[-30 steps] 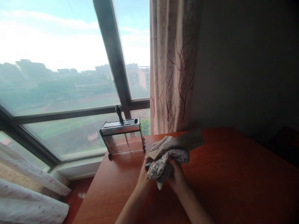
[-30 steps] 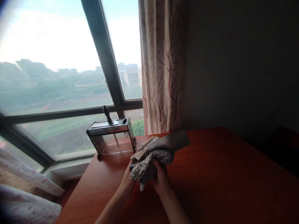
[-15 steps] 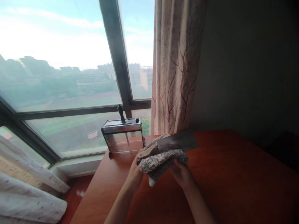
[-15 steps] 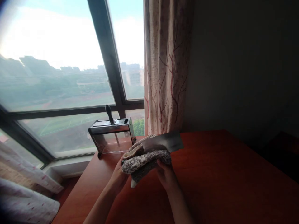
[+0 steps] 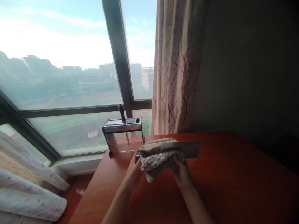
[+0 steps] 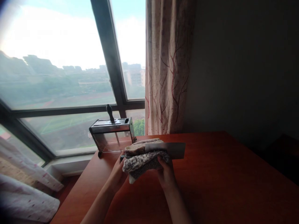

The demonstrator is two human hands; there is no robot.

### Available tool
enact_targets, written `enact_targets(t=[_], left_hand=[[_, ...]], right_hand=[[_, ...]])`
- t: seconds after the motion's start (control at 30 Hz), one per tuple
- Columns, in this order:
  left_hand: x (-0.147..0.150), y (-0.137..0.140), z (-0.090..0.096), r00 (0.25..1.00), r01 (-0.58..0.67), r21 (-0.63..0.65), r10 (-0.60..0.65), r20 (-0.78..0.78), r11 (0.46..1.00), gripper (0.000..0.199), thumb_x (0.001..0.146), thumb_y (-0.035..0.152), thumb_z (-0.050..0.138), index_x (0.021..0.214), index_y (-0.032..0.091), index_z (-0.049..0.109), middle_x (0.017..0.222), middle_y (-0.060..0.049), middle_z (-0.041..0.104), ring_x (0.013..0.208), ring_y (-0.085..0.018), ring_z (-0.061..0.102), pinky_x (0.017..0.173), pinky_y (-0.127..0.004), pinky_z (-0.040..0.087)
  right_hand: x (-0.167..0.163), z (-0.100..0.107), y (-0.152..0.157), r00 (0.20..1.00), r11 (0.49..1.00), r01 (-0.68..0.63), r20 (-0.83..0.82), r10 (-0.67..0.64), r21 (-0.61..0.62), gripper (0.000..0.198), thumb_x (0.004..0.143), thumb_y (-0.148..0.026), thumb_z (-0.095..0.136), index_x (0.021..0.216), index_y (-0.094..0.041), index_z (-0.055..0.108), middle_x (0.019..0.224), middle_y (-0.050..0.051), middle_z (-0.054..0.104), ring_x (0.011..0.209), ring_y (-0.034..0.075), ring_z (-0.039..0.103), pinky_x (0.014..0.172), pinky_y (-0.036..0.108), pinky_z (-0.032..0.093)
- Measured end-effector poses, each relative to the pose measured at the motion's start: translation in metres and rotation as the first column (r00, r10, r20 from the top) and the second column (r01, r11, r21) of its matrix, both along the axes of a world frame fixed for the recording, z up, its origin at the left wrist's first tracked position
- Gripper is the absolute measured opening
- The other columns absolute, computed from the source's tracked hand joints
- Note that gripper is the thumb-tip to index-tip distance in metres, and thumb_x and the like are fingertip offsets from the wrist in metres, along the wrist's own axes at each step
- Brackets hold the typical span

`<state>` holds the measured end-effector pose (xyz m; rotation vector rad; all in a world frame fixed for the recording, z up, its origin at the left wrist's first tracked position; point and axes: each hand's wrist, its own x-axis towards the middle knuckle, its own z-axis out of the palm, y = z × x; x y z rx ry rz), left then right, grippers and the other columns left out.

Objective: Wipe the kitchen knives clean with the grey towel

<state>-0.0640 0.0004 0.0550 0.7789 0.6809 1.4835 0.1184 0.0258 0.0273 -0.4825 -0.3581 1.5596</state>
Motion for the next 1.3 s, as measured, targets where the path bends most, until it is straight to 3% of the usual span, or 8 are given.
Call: enact_targets(t=[0.17,0.33,0.4,0.53,0.7,0.93,1.1,1.3], left_hand=[[0.019,0.002,-0.020,0.964,0.091,-0.085,-0.066,0.259,0.992,0.049,0.082,0.052,0.056,0.119,0.020,0.059,0.117,-0.011,0.067,0.114,-0.029,0.058,0.096,-0.043,0.044],[0.053,-0.005,-0.045,0.984,0.175,-0.332,-0.168,0.052,0.927,0.029,0.068,0.022,0.075,0.096,0.015,0.069,0.101,-0.015,0.073,0.100,-0.033,0.065,0.091,-0.047,0.046],[0.067,-0.007,-0.047,0.982,0.190,-0.248,-0.186,0.038,0.950,0.037,0.064,0.019,0.079,0.100,0.015,0.070,0.111,-0.016,0.070,0.111,-0.033,0.060,0.098,-0.045,0.042],[0.079,-0.003,-0.034,0.977,0.037,-0.093,-0.016,0.214,0.995,0.044,0.068,0.021,0.078,0.111,0.022,0.067,0.113,-0.008,0.070,0.119,-0.027,0.055,0.108,-0.038,0.034],[0.061,0.009,-0.016,0.887,0.024,-0.173,0.059,0.459,0.985,0.037,0.079,0.026,0.068,0.115,0.018,0.065,0.103,-0.008,0.073,0.102,-0.025,0.066,0.101,-0.039,0.044],[0.028,0.022,0.007,0.783,-0.191,-0.248,0.300,0.545,0.950,0.029,0.088,0.026,0.056,0.114,0.021,0.065,0.099,-0.004,0.074,0.095,-0.020,0.068,0.095,-0.034,0.048],[0.010,0.021,0.016,0.767,-0.201,-0.255,0.314,0.559,0.946,0.030,0.090,0.029,0.053,0.116,0.021,0.064,0.101,-0.005,0.074,0.106,-0.022,0.064,0.101,-0.038,0.044],[-0.007,0.016,0.008,0.772,-0.159,-0.159,0.223,0.596,0.974,0.038,0.091,0.043,0.046,0.119,0.024,0.063,0.105,-0.006,0.073,0.118,-0.025,0.057,0.106,-0.041,0.038]], right_hand=[[0.002,0.005,0.001,0.990,0.997,0.077,-0.118,-0.079,-0.027,0.035,0.067,-0.024,0.079,0.100,-0.028,0.069,0.092,-0.004,0.075,0.085,0.015,0.068,0.077,0.027,0.055],[0.002,0.005,0.003,0.985,0.995,0.094,-0.146,-0.096,-0.020,0.030,0.070,-0.028,0.078,0.099,-0.028,0.069,0.092,-0.004,0.075,0.088,0.015,0.068,0.081,0.028,0.054],[-0.002,0.003,0.001,0.989,0.998,0.057,-0.132,-0.060,-0.025,0.029,0.071,-0.029,0.077,0.099,-0.027,0.069,0.093,-0.003,0.074,0.087,0.015,0.068,0.082,0.029,0.054],[-0.017,-0.001,-0.006,0.998,1.000,-0.022,-0.053,0.022,0.009,0.034,0.071,-0.029,0.077,0.103,-0.026,0.068,0.097,-0.001,0.073,0.091,0.016,0.067,0.084,0.030,0.052],[-0.033,0.007,-0.022,0.973,0.994,-0.044,0.231,0.019,0.104,0.044,0.070,-0.033,0.077,0.111,-0.022,0.064,0.102,0.003,0.072,0.104,0.023,0.063,0.099,0.039,0.043],[-0.029,0.005,-0.023,0.887,0.931,-0.317,0.404,0.223,0.181,0.055,0.078,-0.059,0.062,0.116,-0.020,0.060,0.104,0.008,0.071,0.107,0.026,0.062,0.098,0.044,0.042],[-0.026,0.002,-0.022,0.783,0.973,-0.216,0.609,0.126,0.076,0.055,0.073,-0.061,0.065,0.106,-0.017,0.063,0.104,0.009,0.070,0.093,0.026,0.066,0.092,0.042,0.047],[-0.020,0.013,-0.021,0.638,0.921,-0.325,0.768,0.045,0.215,0.041,0.081,-0.053,0.060,0.097,-0.016,0.067,0.094,0.009,0.071,0.094,0.026,0.064,0.089,0.038,0.046]])
